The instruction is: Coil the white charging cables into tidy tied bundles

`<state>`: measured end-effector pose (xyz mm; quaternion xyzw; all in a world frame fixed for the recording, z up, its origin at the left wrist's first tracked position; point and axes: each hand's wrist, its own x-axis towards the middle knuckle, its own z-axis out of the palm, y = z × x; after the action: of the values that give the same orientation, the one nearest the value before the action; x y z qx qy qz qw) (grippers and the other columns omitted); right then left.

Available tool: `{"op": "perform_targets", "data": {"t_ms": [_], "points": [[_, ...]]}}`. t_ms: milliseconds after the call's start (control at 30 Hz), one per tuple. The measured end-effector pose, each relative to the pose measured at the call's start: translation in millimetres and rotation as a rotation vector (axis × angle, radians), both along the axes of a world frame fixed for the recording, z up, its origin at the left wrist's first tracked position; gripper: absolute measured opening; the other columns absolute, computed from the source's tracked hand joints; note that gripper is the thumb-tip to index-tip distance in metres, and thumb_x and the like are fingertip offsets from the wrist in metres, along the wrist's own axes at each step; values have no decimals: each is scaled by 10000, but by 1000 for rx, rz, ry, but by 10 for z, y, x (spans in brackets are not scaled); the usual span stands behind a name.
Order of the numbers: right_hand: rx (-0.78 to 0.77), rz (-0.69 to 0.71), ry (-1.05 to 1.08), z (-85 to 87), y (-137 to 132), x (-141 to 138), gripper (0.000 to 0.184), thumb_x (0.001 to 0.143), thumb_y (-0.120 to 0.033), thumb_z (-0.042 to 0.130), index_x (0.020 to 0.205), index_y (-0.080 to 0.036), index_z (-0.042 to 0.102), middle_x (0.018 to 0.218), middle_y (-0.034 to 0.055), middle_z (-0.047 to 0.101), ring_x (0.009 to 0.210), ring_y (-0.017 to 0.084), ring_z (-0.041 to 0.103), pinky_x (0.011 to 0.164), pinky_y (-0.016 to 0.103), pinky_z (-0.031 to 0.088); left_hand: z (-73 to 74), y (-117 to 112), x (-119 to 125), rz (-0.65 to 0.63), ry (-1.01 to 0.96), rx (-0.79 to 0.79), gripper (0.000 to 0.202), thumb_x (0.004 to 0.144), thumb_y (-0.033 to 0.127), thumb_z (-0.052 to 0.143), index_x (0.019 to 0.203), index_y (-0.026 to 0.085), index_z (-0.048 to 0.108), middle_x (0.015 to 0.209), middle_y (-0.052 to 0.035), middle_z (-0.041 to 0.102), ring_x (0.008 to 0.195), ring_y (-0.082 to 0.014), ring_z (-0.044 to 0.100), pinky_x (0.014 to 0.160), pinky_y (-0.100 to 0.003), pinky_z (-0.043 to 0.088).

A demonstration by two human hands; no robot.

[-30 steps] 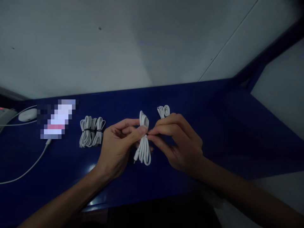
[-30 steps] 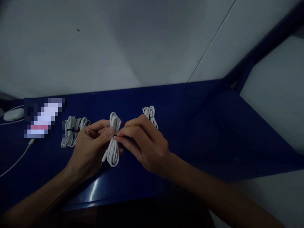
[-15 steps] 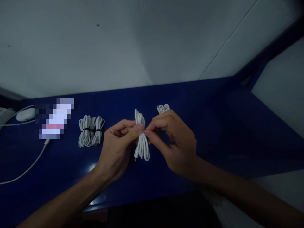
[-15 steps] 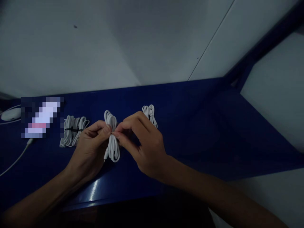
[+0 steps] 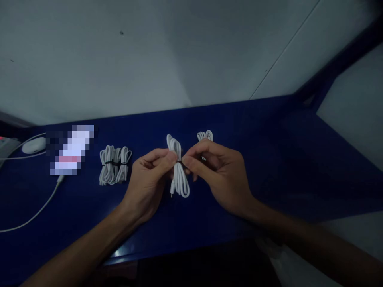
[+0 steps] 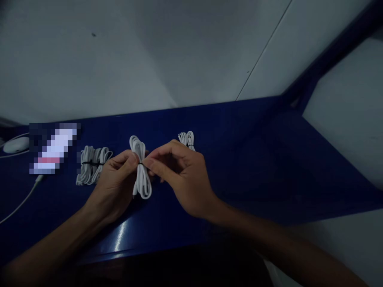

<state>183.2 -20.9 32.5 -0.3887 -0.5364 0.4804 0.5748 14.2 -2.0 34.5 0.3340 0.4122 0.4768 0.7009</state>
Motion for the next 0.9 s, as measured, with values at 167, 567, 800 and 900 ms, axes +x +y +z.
{"op": "perform_targets", "data": {"t_ms": [167,567,800,900], "points": [[-20,-56,27,29,53,57,67,993,-286,781,958,-229,788,863,-2,772,668,118,699,528,237,562,44,-10,-8,-90,7,-7,281,909,426,858,1034,174,844,910,-80,822,741,-169,779,618,-211,607],[87,32,-84,4,67,123,175,974,-134,732,1057,-272,800,986,10,641,879,161,659,715,306,642,111,-25,-24,-159,36,-12,221,963,358,810,1081,176,854,868,-89,834,677,-161,771,645,-246,647],[79,21,-130,-45,96,164,151,1003,-170,706,1074,-278,783,1009,17,646,869,166,651,719,322,641,154,-9,-23,-178,47,-12,248,955,333,817,1143,176,853,972,-112,842,741,-192,788,716,-309,680],[87,25,-122,-48,97,160,125,1001,-186,718,1060,-275,782,1018,17,651,869,165,660,704,316,642,139,-13,-28,-193,45,-10,240,953,303,816,1159,183,851,992,-110,842,785,-203,798,728,-308,680]]}}
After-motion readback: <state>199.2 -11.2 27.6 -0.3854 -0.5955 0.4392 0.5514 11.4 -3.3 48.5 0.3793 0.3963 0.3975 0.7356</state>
